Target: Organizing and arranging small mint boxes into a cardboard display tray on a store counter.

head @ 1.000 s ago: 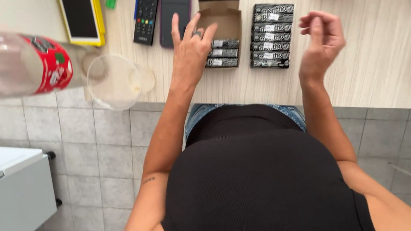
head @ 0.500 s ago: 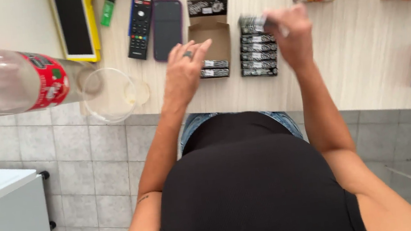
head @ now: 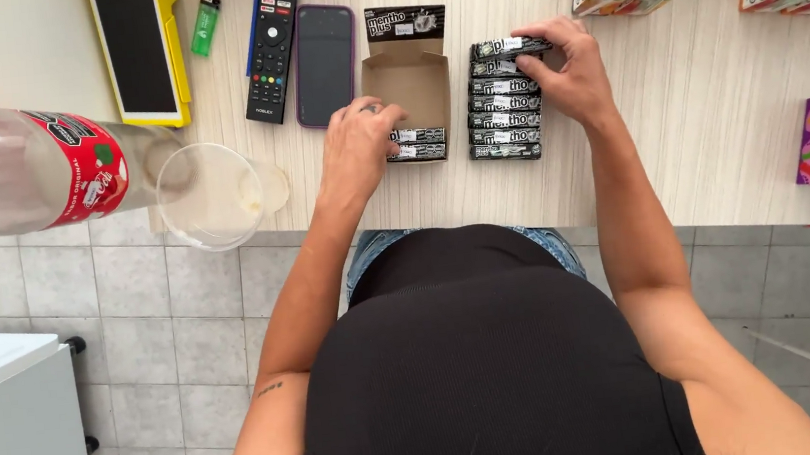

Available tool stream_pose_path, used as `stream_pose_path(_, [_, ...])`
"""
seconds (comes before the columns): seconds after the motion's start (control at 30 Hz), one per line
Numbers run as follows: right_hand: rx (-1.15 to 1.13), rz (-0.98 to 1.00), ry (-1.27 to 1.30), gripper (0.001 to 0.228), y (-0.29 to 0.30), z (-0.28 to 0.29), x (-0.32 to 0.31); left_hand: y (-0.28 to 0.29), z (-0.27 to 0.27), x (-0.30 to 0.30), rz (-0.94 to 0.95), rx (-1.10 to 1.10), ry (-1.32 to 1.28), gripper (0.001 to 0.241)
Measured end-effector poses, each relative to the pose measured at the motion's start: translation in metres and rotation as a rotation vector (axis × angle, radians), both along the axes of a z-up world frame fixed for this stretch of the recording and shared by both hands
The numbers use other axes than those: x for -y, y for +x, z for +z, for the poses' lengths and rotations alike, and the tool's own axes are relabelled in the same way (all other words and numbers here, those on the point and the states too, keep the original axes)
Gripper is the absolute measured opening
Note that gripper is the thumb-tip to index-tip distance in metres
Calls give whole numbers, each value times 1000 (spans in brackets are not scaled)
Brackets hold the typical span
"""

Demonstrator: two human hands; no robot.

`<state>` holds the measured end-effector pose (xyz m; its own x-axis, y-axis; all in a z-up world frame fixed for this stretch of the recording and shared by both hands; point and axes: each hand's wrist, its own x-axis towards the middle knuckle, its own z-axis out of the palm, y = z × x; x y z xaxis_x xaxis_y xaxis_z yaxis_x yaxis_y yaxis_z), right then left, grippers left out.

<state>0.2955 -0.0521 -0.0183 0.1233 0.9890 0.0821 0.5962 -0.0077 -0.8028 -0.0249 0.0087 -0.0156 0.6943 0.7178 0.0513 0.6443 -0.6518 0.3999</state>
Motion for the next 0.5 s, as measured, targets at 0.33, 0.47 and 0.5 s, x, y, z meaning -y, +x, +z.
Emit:
stream_pose_path(0.33, [-46,-19,174,34,1,-27,0,-5,-35,-8,28,-85,-21,30])
stream_pose_path(0.47, [-62,-30,200,46,-8,-16,3,-6,-52,-9,30,-75,4,30])
stream_pose_path(0.5, [-79,-39,204,52,-10,-12,4,-6,-55,-9,27,-74,18,31])
